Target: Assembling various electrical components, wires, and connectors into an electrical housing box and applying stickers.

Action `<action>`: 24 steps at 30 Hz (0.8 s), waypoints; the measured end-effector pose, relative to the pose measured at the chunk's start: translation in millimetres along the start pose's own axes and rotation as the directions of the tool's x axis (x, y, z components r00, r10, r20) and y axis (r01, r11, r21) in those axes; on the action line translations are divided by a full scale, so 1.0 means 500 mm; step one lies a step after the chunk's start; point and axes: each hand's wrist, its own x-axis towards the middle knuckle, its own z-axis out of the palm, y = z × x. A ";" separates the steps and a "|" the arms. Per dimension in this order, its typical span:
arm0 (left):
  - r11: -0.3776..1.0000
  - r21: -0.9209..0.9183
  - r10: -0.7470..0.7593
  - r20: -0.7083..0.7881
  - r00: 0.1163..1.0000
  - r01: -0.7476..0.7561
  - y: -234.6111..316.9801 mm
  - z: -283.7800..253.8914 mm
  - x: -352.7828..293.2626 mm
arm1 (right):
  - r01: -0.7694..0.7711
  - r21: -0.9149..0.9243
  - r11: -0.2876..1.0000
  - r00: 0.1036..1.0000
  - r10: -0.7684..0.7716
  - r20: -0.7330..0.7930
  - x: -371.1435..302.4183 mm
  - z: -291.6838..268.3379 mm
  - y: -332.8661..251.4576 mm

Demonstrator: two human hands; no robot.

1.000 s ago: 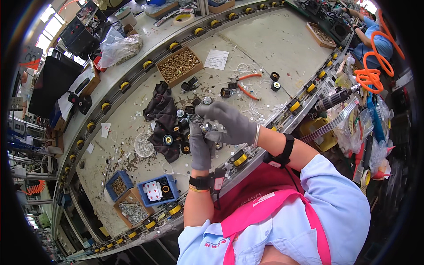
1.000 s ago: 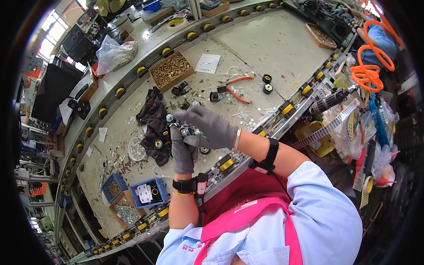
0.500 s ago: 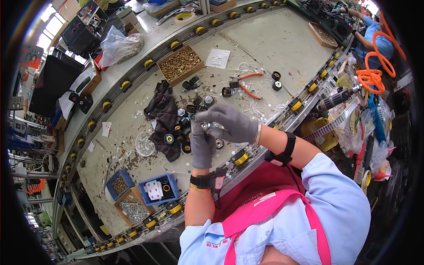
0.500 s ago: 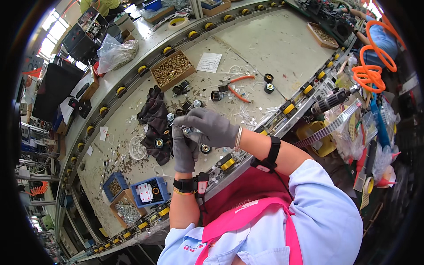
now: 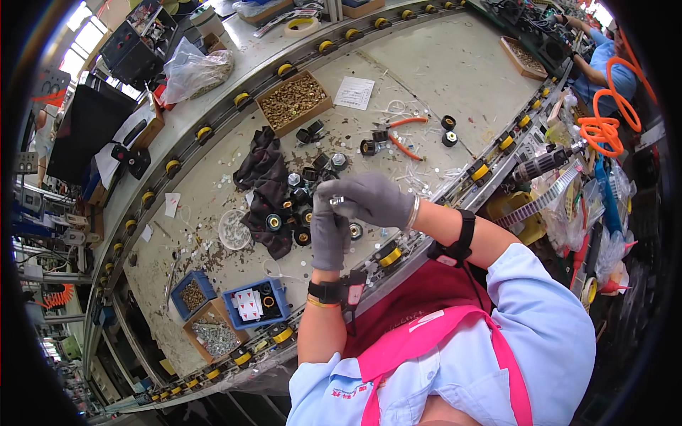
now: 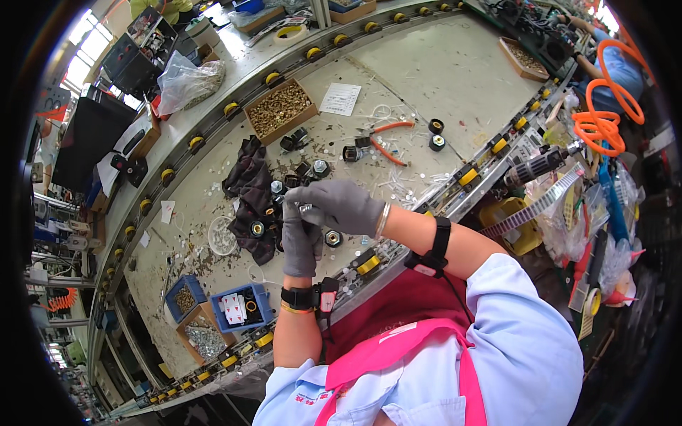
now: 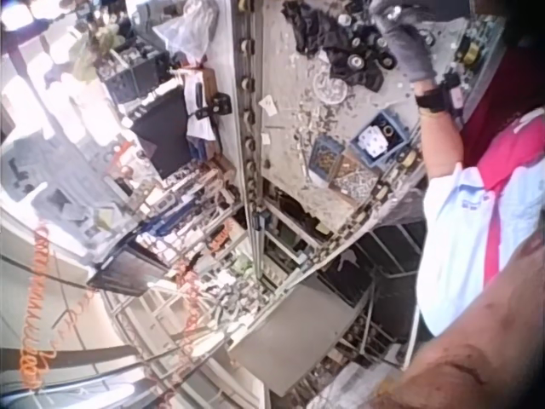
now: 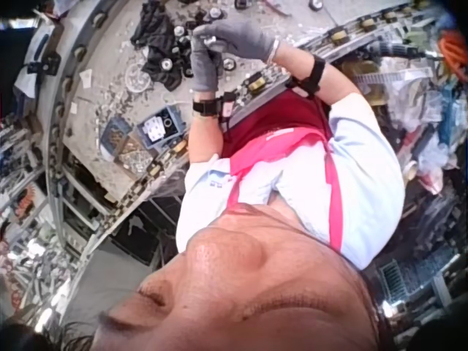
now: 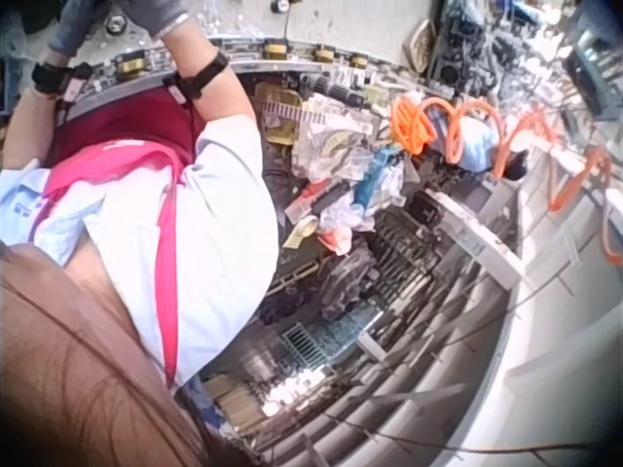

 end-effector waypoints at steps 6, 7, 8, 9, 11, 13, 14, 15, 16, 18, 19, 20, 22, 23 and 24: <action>1.000 0.003 -0.008 -0.009 1.000 0.008 0.005 0.002 -0.003 | -0.200 0.076 0.977 0.980 0.197 0.040 0.002 -0.007 -0.011; 1.000 0.023 0.004 0.018 1.000 -0.005 -0.003 -0.006 0.003 | -0.228 0.028 0.973 0.967 0.224 0.120 0.004 0.002 -0.005; 0.998 0.049 0.033 -0.004 0.999 -0.033 -0.013 -0.013 0.008 | -0.161 0.030 0.986 0.987 0.160 0.035 0.001 0.008 -0.005; 0.998 0.051 0.034 -0.002 0.999 -0.034 -0.023 -0.026 0.015 | -0.160 0.029 0.987 0.987 0.159 0.032 -0.002 0.002 -0.001; 0.997 -0.061 -0.057 -0.169 0.984 0.047 -0.013 -0.032 0.029 | 0.102 -0.066 0.993 0.985 -0.110 -0.135 -0.004 -0.037 0.011; 0.985 0.051 -0.159 -0.106 0.982 0.165 0.008 -0.073 0.017 | -0.070 -0.086 0.994 0.995 0.064 -0.071 -0.012 -0.061 0.043; 0.909 0.404 -0.014 -0.216 0.976 0.102 -0.010 -0.102 0.030 | -0.122 -0.141 0.983 0.991 0.129 0.043 -0.017 -0.069 0.068; 0.702 0.708 0.158 -0.251 0.955 0.070 -0.024 -0.111 0.043 | -0.174 -0.211 0.962 0.968 0.206 0.145 -0.030 -0.070 0.100; 0.435 0.897 0.303 -0.228 0.925 0.079 0.015 -0.092 0.025 | -0.182 -0.220 0.958 0.967 0.216 0.139 -0.045 -0.064 0.123; 0.138 0.938 0.245 -0.343 0.907 0.318 0.037 -0.115 0.022 | -0.323 -0.322 0.890 0.862 0.417 0.287 -0.062 -0.061 0.155; 0.070 0.930 0.238 -0.367 0.899 0.361 0.039 -0.134 0.019 | -0.322 -0.324 0.890 0.862 0.417 0.289 -0.060 -0.062 0.162; 0.072 0.930 0.237 -0.367 0.899 0.361 0.040 -0.144 0.018 | -0.421 -0.359 0.833 0.874 0.479 0.085 -0.053 -0.064 0.173; 0.070 0.930 0.169 -0.368 0.914 0.361 0.045 -0.151 0.014 | -0.494 -0.551 0.672 0.849 0.509 -0.140 -0.041 -0.076 0.195; 0.064 0.932 0.169 -0.362 0.917 0.356 0.052 -0.143 0.013 | -0.501 -0.549 0.670 0.846 0.512 -0.147 -0.046 -0.075 0.212; 0.072 0.930 0.175 -0.367 0.914 0.360 0.060 -0.127 0.012 | -0.488 -0.597 0.637 0.835 0.539 -0.108 -0.057 -0.067 0.236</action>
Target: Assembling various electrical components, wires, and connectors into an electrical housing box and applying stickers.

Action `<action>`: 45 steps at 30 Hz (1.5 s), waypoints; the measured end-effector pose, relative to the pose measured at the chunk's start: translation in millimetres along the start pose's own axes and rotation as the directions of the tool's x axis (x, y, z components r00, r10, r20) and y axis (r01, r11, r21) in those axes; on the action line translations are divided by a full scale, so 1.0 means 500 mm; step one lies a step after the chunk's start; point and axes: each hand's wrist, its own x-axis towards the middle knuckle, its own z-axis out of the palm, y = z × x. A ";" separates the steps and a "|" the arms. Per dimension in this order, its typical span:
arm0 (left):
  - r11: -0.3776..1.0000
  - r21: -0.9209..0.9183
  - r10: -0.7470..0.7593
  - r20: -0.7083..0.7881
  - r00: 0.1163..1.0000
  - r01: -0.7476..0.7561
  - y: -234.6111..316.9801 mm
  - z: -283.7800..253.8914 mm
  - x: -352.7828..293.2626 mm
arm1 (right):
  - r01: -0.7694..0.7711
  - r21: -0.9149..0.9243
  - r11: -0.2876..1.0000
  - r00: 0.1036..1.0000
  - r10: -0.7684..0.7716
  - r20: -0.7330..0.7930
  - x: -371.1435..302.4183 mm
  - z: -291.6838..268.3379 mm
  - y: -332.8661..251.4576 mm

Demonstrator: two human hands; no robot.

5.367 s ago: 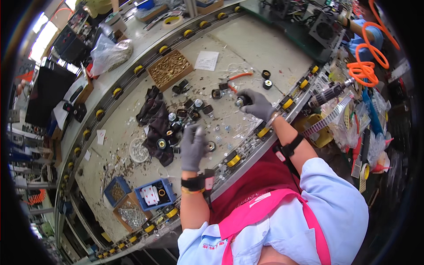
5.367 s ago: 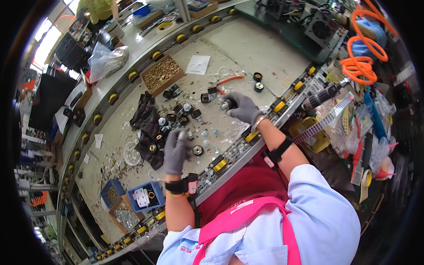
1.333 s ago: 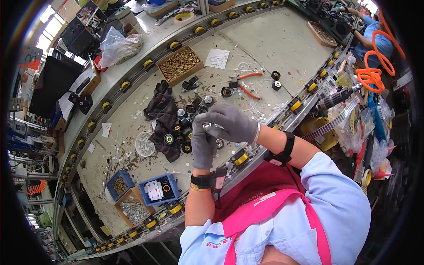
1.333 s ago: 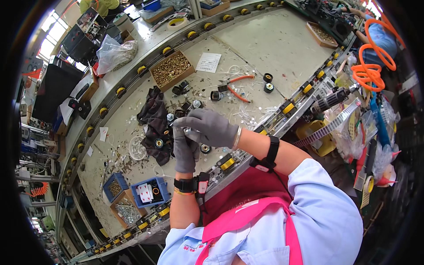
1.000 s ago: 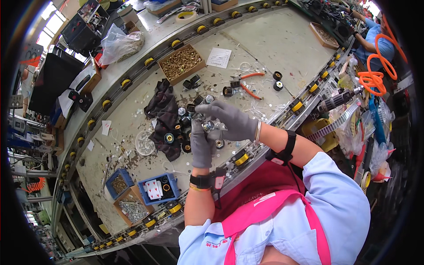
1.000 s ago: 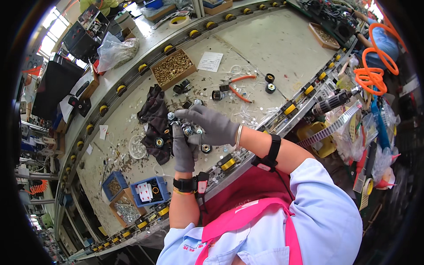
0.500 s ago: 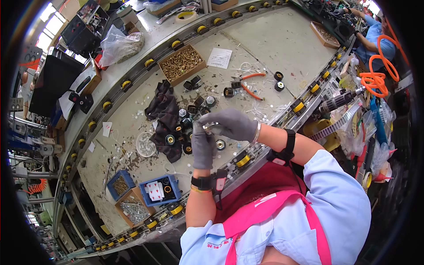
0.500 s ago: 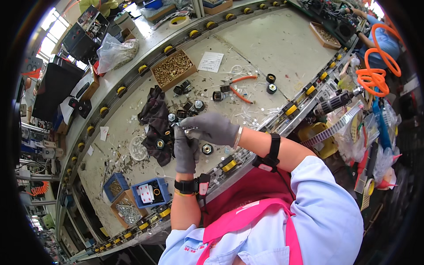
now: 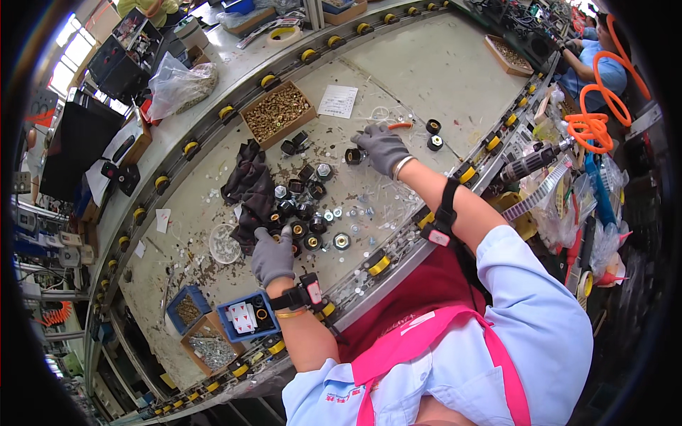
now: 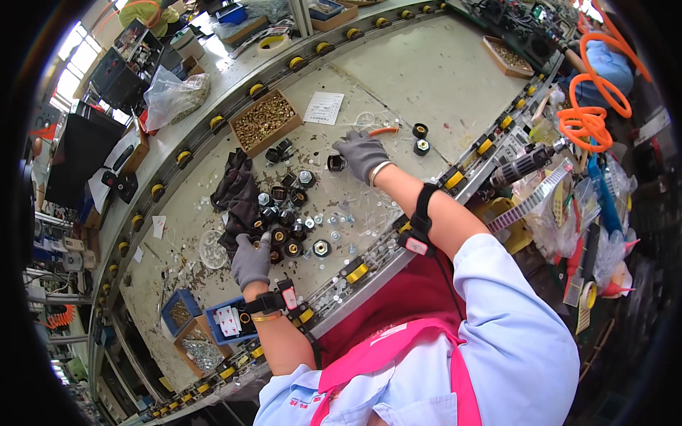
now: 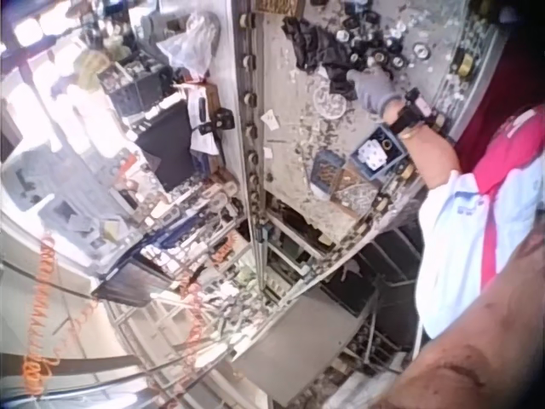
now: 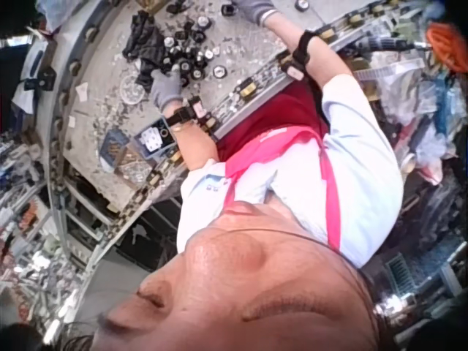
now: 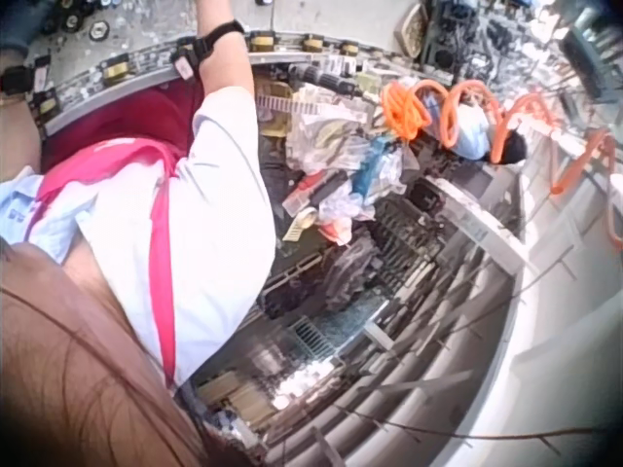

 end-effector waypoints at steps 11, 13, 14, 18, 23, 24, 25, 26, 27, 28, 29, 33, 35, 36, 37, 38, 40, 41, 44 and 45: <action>0.248 -0.968 0.444 0.139 0.885 0.027 0.094 0.034 -0.062 | -0.304 0.953 0.007 0.951 0.051 0.304 -0.022 -0.082 -0.065; 0.107 -0.978 0.492 0.210 0.845 0.181 0.108 0.051 -0.075 | -0.525 0.839 -0.145 0.849 -0.166 0.502 -0.040 -0.109 -0.127; -0.031 -0.944 0.544 0.260 0.798 0.329 0.111 0.060 -0.077 | -0.518 0.847 -0.116 0.842 -0.245 0.481 -0.053 -0.104 -0.160; -0.201 -0.872 0.664 0.214 0.716 0.447 0.094 0.093 -0.056 | 0.071 0.854 0.516 0.938 -0.325 0.118 -0.076 -0.099 -0.212; -0.303 -0.831 0.598 0.216 0.772 0.467 0.104 0.095 -0.061 | 0.434 0.469 0.769 0.897 -0.415 -0.150 -0.097 -0.085 -0.215; -0.285 -0.876 0.563 0.174 0.808 0.388 0.105 0.094 -0.064 | 0.407 0.499 0.765 0.909 -0.393 -0.139 -0.104 -0.105 -0.234; -0.294 -0.873 0.565 0.170 0.807 0.389 0.106 0.090 -0.067 | 0.372 0.523 0.767 0.924 -0.360 -0.129 -0.109 -0.120 -0.242; -0.231 -0.891 0.567 0.202 0.799 0.390 0.104 0.085 -0.069 | 0.335 0.631 0.699 0.936 -0.326 -0.135 -0.107 -0.117 -0.242; -0.167 -0.906 0.566 0.235 0.790 0.390 0.106 0.080 -0.073 | 0.336 0.626 0.704 0.935 -0.330 -0.131 -0.106 -0.124 -0.243; -0.123 -0.933 0.530 0.227 0.817 0.339 0.110 0.069 -0.080 | 0.233 0.601 0.764 0.960 -0.279 -0.017 -0.103 -0.134 -0.251; -0.128 -0.932 0.529 0.224 0.818 0.338 0.108 0.071 -0.080 | 0.129 0.563 0.816 0.972 -0.218 0.093 -0.102 -0.139 -0.257; -0.150 -0.907 0.461 0.289 0.839 0.394 0.097 0.060 -0.076 | 0.344 0.561 0.752 0.933 -0.343 -0.113 -0.102 -0.114 -0.260; -0.175 -0.878 0.453 0.330 0.828 0.446 0.104 0.047 -0.077 | 0.644 0.475 0.600 0.764 -0.472 -0.440 -0.090 -0.115 -0.250; -0.155 -0.905 0.408 0.307 0.860 0.396 0.109 0.042 -0.077 | 0.629 0.457 0.629 0.771 -0.429 -0.471 -0.087 -0.121 -0.247; -0.135 -0.929 0.360 0.279 0.890 0.345 0.110 0.039 -0.080 | 0.629 0.456 0.629 0.771 -0.430 -0.471 -0.089 -0.137 -0.254; -0.109 -0.932 0.374 0.284 0.883 0.346 0.102 0.062 -0.070 | 0.411 0.540 0.735 0.910 -0.371 -0.188 -0.092 -0.156 -0.265; -0.127 -0.933 0.370 0.271 0.889 0.337 0.117 0.069 -0.076 | 0.265 0.524 0.810 0.945 -0.326 0.026 -0.104 -0.121 -0.253; -0.145 -0.933 0.361 0.260 0.896 0.329 0.122 0.067 -0.077 | 0.249 0.517 0.819 0.954 -0.300 0.016 -0.107 -0.110 -0.247; -0.157 -0.903 0.410 0.309 0.858 0.400 0.117 0.056 -0.075 | 0.647 0.394 0.653 0.754 -0.473 -0.455 -0.109 -0.113 -0.236; -0.198 -0.877 0.418 0.328 0.847 0.437 0.119 0.056 -0.074 | 0.637 0.385 0.668 0.760 -0.460 -0.459 -0.112 -0.121 -0.235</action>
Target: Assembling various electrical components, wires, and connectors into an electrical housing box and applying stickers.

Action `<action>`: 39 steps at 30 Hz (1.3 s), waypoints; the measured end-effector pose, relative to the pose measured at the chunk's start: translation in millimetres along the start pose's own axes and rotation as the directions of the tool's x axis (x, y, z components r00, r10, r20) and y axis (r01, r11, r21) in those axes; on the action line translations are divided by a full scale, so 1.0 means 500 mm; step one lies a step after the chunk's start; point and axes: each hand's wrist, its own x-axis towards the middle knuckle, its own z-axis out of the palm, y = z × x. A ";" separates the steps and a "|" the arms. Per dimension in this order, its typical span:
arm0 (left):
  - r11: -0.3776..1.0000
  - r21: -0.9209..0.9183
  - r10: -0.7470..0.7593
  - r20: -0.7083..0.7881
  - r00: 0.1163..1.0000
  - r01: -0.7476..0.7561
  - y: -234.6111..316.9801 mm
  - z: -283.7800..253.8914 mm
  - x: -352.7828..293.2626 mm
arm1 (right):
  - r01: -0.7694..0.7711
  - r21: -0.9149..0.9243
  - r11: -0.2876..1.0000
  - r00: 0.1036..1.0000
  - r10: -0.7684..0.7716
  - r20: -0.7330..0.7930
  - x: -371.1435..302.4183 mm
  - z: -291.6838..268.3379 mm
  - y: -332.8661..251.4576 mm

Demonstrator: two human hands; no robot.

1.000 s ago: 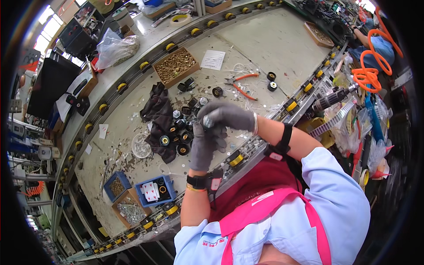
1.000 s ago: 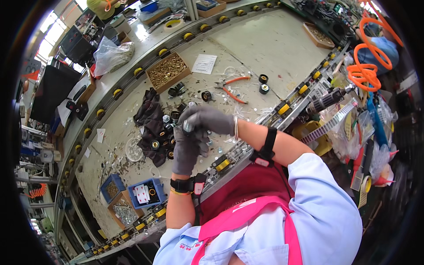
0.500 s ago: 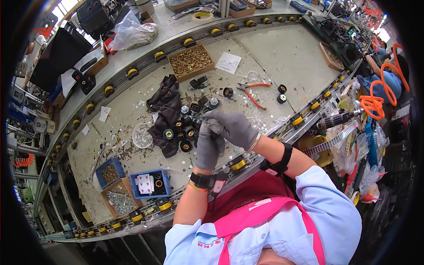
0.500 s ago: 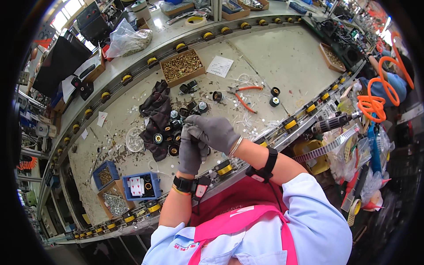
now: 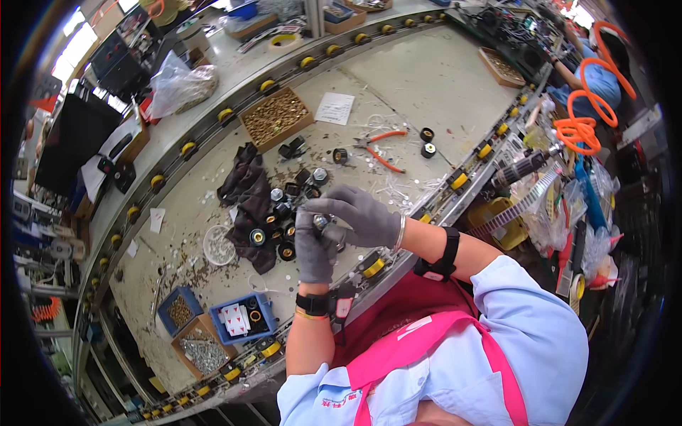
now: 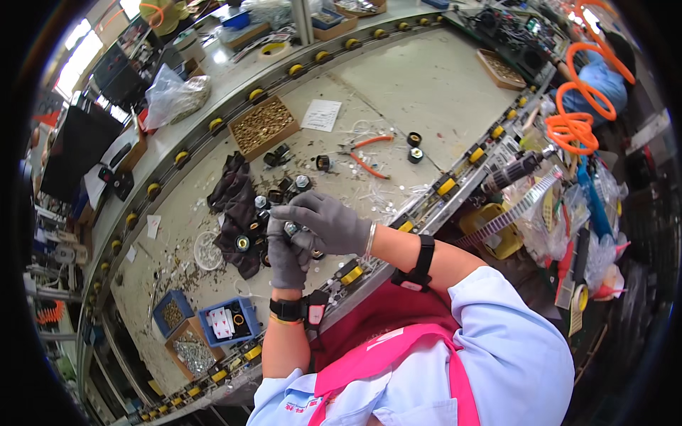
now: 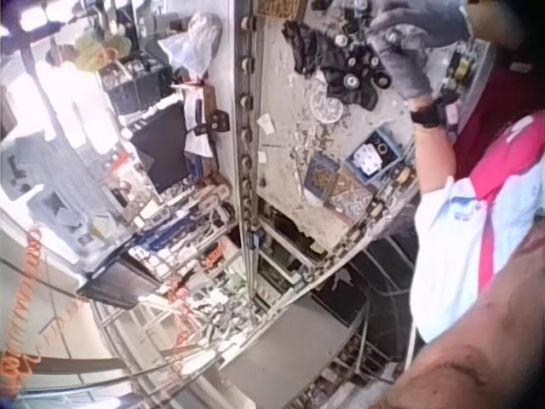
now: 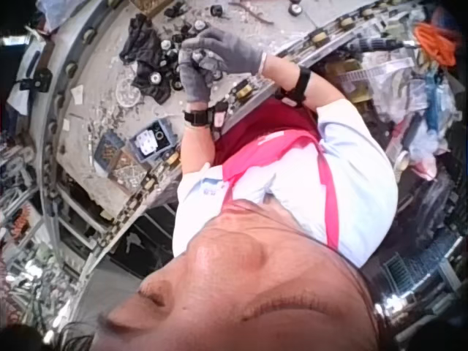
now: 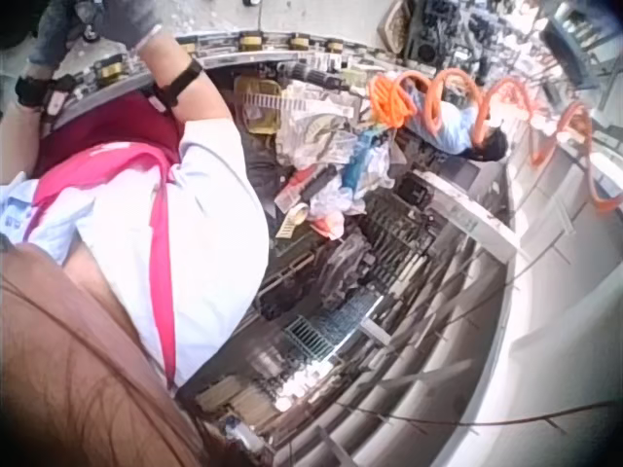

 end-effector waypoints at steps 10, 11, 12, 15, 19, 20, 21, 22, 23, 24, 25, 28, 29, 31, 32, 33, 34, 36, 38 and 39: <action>0.989 0.134 0.072 -0.033 0.997 -0.067 0.003 0.006 -0.014 | -0.229 0.010 0.973 0.971 0.228 0.068 -0.009 -0.018 -0.018; 0.986 0.146 0.076 0.008 0.997 -0.076 0.001 -0.003 -0.014 | -0.322 0.055 0.945 0.939 0.311 0.145 0.002 -0.025 -0.029; 0.984 0.158 0.079 0.049 0.996 -0.085 -0.004 -0.013 -0.011 | -0.319 0.061 0.946 0.940 0.307 0.151 -0.002 -0.018 -0.024; 0.978 0.135 0.159 0.008 0.987 -0.159 -0.004 -0.011 -0.002 | -0.208 -0.047 0.977 0.958 0.213 0.192 -0.020 0.005 -0.001; 0.975 0.179 0.139 -0.039 0.990 -0.129 0.001 -0.017 -0.004 | -0.293 0.243 0.925 0.956 0.285 0.068 0.017 -0.010 -0.018; 0.960 0.224 0.179 -0.031 0.983 -0.167 -0.002 -0.017 -0.002 | -0.293 0.245 0.924 0.956 0.283 0.074 0.013 -0.005 -0.013; 0.979 0.142 0.149 0.009 0.989 -0.149 -0.001 -0.016 -0.003 | -0.354 0.150 0.923 0.927 0.325 0.187 0.006 0.004 -0.004; 0.979 0.142 0.149 0.005 0.989 -0.148 0.000 -0.014 -0.001 | -0.402 0.047 0.914 0.881 0.373 0.291 0.002 0.015 0.002; 0.965 0.179 0.195 0.005 0.981 -0.193 0.001 -0.008 0.001 | -0.391 0.061 0.918 0.893 0.362 0.269 -0.003 0.021 0.006; 0.947 0.216 0.242 0.004 0.970 -0.237 0.005 -0.006 -0.001 | -0.391 0.066 0.918 0.892 0.360 0.274 -0.007 0.019 0.010; 0.963 0.252 0.109 -0.023 0.994 -0.099 0.020 -0.009 -0.011 | -0.277 0.050 0.960 0.927 0.253 0.278 -0.004 0.014 0.015; 0.791 0.472 0.407 0.070 0.911 -0.389 -0.060 -0.088 0.055 | 0.103 0.008 0.995 0.957 -0.101 0.273 -0.001 0.001 0.033; 0.874 0.340 0.346 0.067 0.936 -0.348 -0.050 -0.070 0.049 | 0.051 0.011 0.999 0.970 -0.052 0.239 0.004 -0.009 0.027; 0.928 0.158 0.334 0.051 0.941 -0.338 -0.046 -0.041 0.042 | -0.191 0.058 0.980 0.948 0.169 0.271 0.033 -0.013 -0.001; 0.922 0.120 0.366 0.041 0.930 -0.368 -0.034 -0.022 0.037 | -0.388 0.073 0.919 0.858 0.332 0.393 0.044 -0.023 -0.006; 0.969 0.185 0.170 -0.027 0.985 -0.163 -0.014 -0.023 0.009 | -0.383 0.087 0.920 0.856 0.317 0.408 0.032 -0.010 0.001; 0.968 0.180 0.183 -0.043 0.982 -0.173 -0.018 -0.029 0.012 | -0.354 0.061 0.933 0.863 0.301 0.405 0.015 0.006 0.007; 0.937 0.117 0.333 -0.012 0.943 -0.330 -0.035 -0.040 0.029 | -0.308 0.056 0.950 0.871 0.259 0.417 0.009 0.020 0.013; 0.860 0.295 0.429 0.027 0.903 -0.417 -0.014 -0.031 0.013 | -0.040 0.036 0.999 0.972 0.031 0.232 0.010 0.023 0.020; 0.926 0.252 0.288 0.003 0.958 -0.280 0.002 -0.030 0.001 | 0.051 -0.009 0.999 0.977 -0.048 0.208 0.023 0.015 0.017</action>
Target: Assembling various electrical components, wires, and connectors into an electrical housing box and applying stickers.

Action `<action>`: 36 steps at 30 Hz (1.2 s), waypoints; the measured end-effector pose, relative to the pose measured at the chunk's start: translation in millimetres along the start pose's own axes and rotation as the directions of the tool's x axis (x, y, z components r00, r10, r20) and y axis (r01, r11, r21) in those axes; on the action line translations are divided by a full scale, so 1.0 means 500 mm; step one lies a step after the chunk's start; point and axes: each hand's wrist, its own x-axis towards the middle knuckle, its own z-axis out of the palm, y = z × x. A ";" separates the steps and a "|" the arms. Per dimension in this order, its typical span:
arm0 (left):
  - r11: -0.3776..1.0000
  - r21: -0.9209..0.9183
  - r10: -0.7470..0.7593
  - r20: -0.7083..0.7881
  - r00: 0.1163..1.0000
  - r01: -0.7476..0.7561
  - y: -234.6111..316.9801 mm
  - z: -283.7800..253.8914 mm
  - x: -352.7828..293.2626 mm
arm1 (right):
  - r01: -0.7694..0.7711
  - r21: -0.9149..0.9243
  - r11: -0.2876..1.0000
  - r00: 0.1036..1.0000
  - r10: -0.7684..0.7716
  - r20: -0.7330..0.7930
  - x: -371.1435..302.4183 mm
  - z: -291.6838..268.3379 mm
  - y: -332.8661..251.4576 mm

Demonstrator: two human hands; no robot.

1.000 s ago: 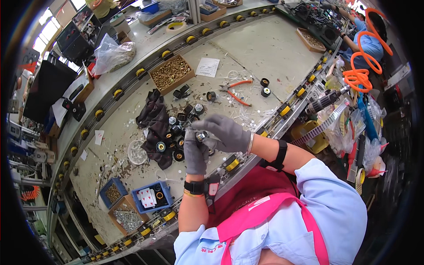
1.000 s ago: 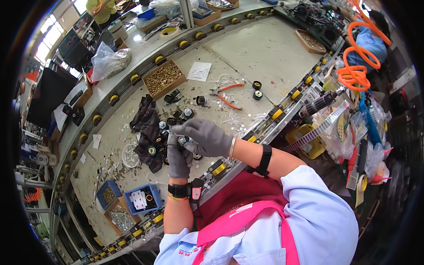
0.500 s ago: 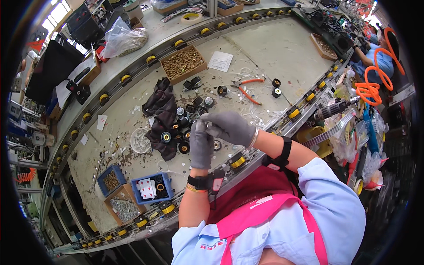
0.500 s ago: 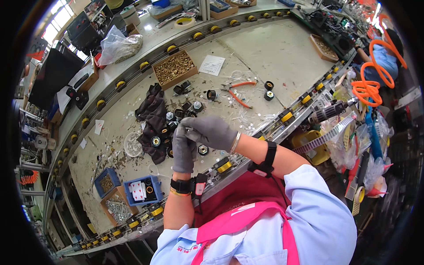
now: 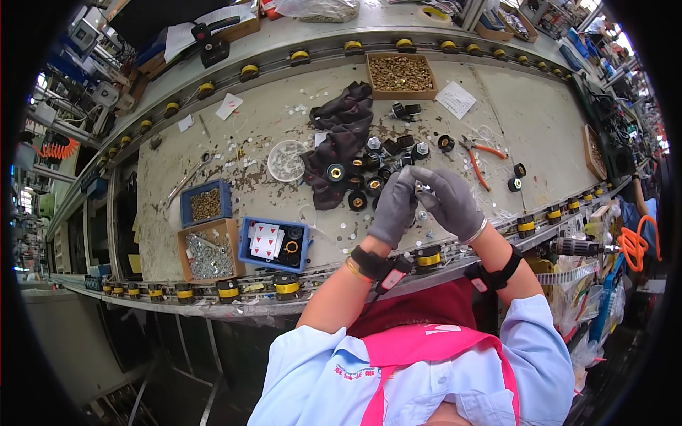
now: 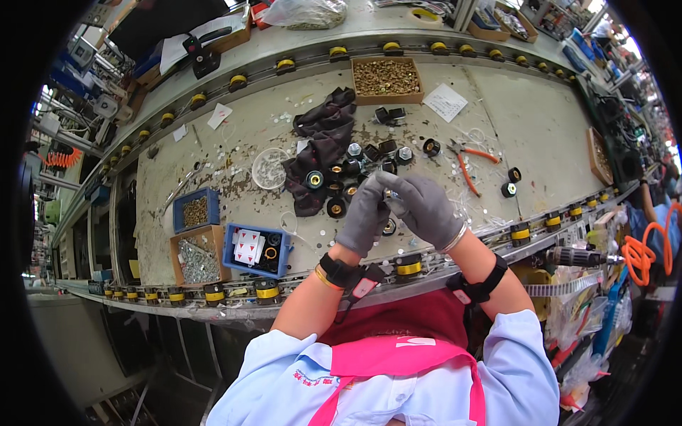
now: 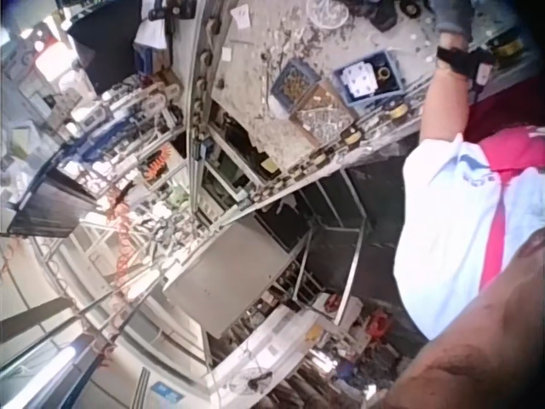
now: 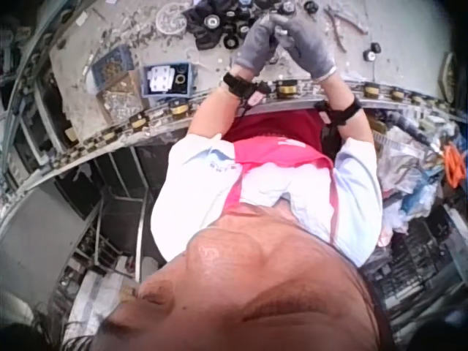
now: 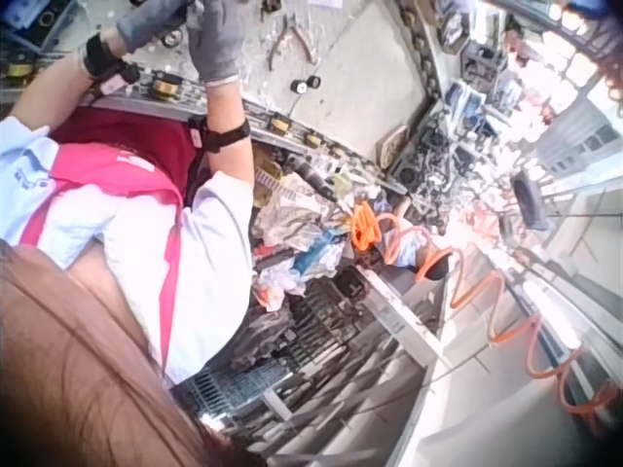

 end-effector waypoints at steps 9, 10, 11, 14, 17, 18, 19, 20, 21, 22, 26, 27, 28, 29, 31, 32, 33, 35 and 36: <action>0.964 0.119 0.241 -0.026 0.970 -0.237 -0.055 -0.015 0.029 | 0.045 -0.094 0.995 0.990 -0.032 0.136 0.005 -0.001 0.001; 0.993 -0.064 0.097 -0.063 0.993 -0.101 -0.049 -0.008 0.026 | 0.144 -0.109 0.984 0.985 -0.132 0.111 0.003 -0.005 0.014; 0.969 -0.245 -0.060 -0.075 0.995 0.040 -0.033 -0.010 0.021 | 0.242 -0.125 0.962 0.969 -0.232 0.091 -0.001 -0.009 0.025; 0.905 -0.305 -0.328 -0.058 0.943 0.296 0.016 -0.051 0.013 | 0.145 -0.147 0.978 0.989 -0.139 0.047 -0.008 -0.019 0.039; 0.952 0.256 0.238 -0.269 0.933 -0.170 -0.026 -0.059 0.038 | -0.109 0.027 0.994 0.994 0.109 -0.003 -0.015 -0.017 0.083; 0.767 0.637 0.321 -0.280 0.905 -0.076 -0.017 -0.073 0.039 | -0.273 -0.034 0.961 0.940 0.274 0.202 -0.042 -0.013 0.119; 0.440 0.897 0.406 -0.248 0.880 0.050 0.014 -0.080 0.038 | -0.416 -0.122 0.901 0.818 0.430 0.383 -0.063 -0.007 0.148; 0.204 0.931 0.238 -0.347 0.907 0.303 0.058 -0.072 0.030 | -0.495 -0.288 0.820 0.677 0.571 0.463 -0.069 0.001 0.160; 0.100 0.921 0.152 -0.388 0.909 0.376 0.058 -0.096 0.036 | -0.498 -0.288 0.818 0.676 0.574 0.461 -0.072 0.004 0.174; 0.061 0.912 0.134 -0.411 0.902 0.407 0.062 -0.113 0.031 | -0.568 -0.299 0.767 0.724 0.638 0.262 -0.067 0.001 0.182; -0.028 0.872 0.122 -0.483 0.867 0.489 0.088 -0.109 0.029 | -0.658 -0.388 0.645 0.700 0.714 -0.001 -0.053 0.020 0.252; -0.015 0.896 0.185 -0.435 0.881 0.445 0.090 -0.101 0.031 | -0.636 -0.458 0.621 0.681 0.731 0.045 -0.066 0.031 0.271; 0.030 0.917 0.236 -0.394 0.888 0.399 0.091 -0.099 0.024 | -0.654 -0.389 0.650 0.673 0.734 0.095 -0.068 0.041 0.269; 0.020 0.917 0.235 -0.391 0.890 0.397 0.093 -0.095 0.024 | -0.660 -0.381 0.647 0.669 0.737 0.092 -0.070 0.044 0.270; 0.339 0.925 0.295 -0.279 0.914 0.173 0.099 -0.085 0.024 | -0.654 -0.399 0.642 0.675 0.734 0.075 -0.066 0.044 0.269; 0.525 0.851 0.362 -0.224 0.905 0.001 0.079 -0.083 0.028 | -0.675 -0.300 0.675 0.701 0.712 0.024 -0.065 0.040 0.263; 0.578 0.807 0.378 -0.132 0.916 -0.122 0.073 -0.071 0.023 | -0.676 -0.296 0.675 0.702 0.712 0.021 -0.065 0.037 0.251; 0.780 0.623 0.171 -0.113 0.979 -0.064 0.047 -0.058 0.016 | -0.520 -0.132 0.844 0.842 0.532 0.083 -0.040 0.018 0.192; 0.804 0.589 0.160 -0.070 0.985 -0.089 0.043 -0.045 0.010 | -0.440 -0.048 0.897 0.882 0.442 0.164 -0.031 0.015 0.163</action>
